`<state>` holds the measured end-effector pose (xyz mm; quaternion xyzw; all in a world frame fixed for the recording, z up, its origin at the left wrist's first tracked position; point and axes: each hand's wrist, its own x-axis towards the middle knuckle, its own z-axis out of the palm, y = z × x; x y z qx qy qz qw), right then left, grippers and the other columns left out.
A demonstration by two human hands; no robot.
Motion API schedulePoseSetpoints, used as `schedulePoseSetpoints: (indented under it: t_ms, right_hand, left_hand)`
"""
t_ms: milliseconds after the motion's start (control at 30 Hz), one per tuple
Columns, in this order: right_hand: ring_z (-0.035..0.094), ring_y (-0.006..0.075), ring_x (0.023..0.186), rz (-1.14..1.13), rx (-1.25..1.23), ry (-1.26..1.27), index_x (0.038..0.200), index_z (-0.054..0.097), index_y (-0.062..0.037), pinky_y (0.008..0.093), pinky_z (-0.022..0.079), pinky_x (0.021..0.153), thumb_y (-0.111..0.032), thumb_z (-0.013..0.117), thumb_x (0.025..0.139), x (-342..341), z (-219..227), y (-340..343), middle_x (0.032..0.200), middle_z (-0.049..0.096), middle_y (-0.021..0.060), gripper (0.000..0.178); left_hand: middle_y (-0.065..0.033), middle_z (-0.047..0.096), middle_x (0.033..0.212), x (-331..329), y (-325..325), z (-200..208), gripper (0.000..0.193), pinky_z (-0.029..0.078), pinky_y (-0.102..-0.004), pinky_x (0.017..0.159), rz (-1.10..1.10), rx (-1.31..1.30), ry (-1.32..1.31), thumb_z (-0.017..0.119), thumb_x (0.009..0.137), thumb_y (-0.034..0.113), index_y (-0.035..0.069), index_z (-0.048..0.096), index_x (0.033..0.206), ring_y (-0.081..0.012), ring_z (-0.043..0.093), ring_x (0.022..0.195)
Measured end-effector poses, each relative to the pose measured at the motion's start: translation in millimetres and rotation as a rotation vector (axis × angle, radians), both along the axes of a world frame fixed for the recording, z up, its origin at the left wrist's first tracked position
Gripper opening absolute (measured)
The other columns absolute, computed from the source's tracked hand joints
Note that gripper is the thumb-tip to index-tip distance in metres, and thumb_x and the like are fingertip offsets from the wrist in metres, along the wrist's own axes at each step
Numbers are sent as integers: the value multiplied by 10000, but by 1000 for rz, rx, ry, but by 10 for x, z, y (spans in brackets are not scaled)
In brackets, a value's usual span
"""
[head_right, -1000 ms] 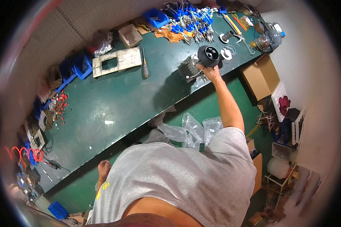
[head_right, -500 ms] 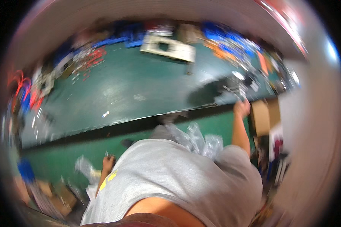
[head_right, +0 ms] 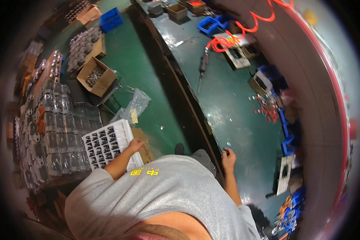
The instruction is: The person assembles a small electric motor on a workbench. They use a screwdriver to tighten screws, apply a red sticker to the motor housing, and use a cordless drill to secure components. The person also uses an air blow gun to clean the motor before placing it on a stack of similar units.
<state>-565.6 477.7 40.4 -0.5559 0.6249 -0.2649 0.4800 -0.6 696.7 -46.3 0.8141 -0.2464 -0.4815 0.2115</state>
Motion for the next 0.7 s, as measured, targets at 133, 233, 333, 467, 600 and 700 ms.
schedulePoseSetpoints:
  t_ms: [133, 233, 333, 467, 600, 700]
  right_hand:
    - [621, 122, 657, -17, 0, -99, 1087, 700, 47, 268, 514, 589, -36, 594, 939, 574, 7, -806, 880, 701, 86, 201]
    - [661, 140, 699, 2, -8, -55, 1067, 700, 45, 272, 537, 607, 5, 538, 922, 952, -144, -1307, 921, 717, 106, 220]
    - [710, 171, 759, -19, -22, -92, 1026, 693, 45, 279, 560, 631, 49, 471, 887, 1648, -141, -1803, 951, 728, 126, 262]
    - [657, 137, 690, 128, -111, -229, 979, 686, 33, 270, 529, 605, 56, 461, 896, 2791, -192, -2815, 837, 709, 90, 240]
    - [683, 153, 705, 344, -348, -186, 988, 693, 24, 287, 558, 626, 14, 514, 911, 4216, -228, -4070, 814, 713, 82, 196]
    - [707, 149, 756, 505, -262, -278, 1032, 720, 15, 290, 575, 664, -10, 527, 917, 5449, 139, -4618, 874, 739, 100, 226]
  left_hand:
    - [-126, 685, 675, 310, 489, -44, 266, 539, -370, 521, 97, 94, 2, 708, 858, 267, 5, 729, 817, -214, 628, 509]
    - [-106, 680, 674, 342, 547, 12, 280, 552, -363, 514, 153, 101, 122, 729, 856, 278, -1, 754, 862, -201, 641, 532]
    - [-138, 744, 796, 448, 304, 259, 301, 585, -374, 641, 35, 91, 12, 750, 855, 282, -14, 770, 905, -203, 711, 686]
    - [-125, 765, 905, 921, -359, 376, 300, 575, -357, 726, 20, 101, -58, 739, 886, 249, -18, 748, 1022, -199, 716, 778]
    - [-101, 737, 859, 1550, -1308, 867, 254, 560, -331, 632, 308, -31, 70, 695, 923, 185, -11, 718, 1082, -174, 681, 697]
    - [-73, 698, 831, 1977, -1738, 1022, 240, 531, -310, 547, 509, -66, 76, 664, 946, 169, 5, 671, 1122, -151, 636, 626]
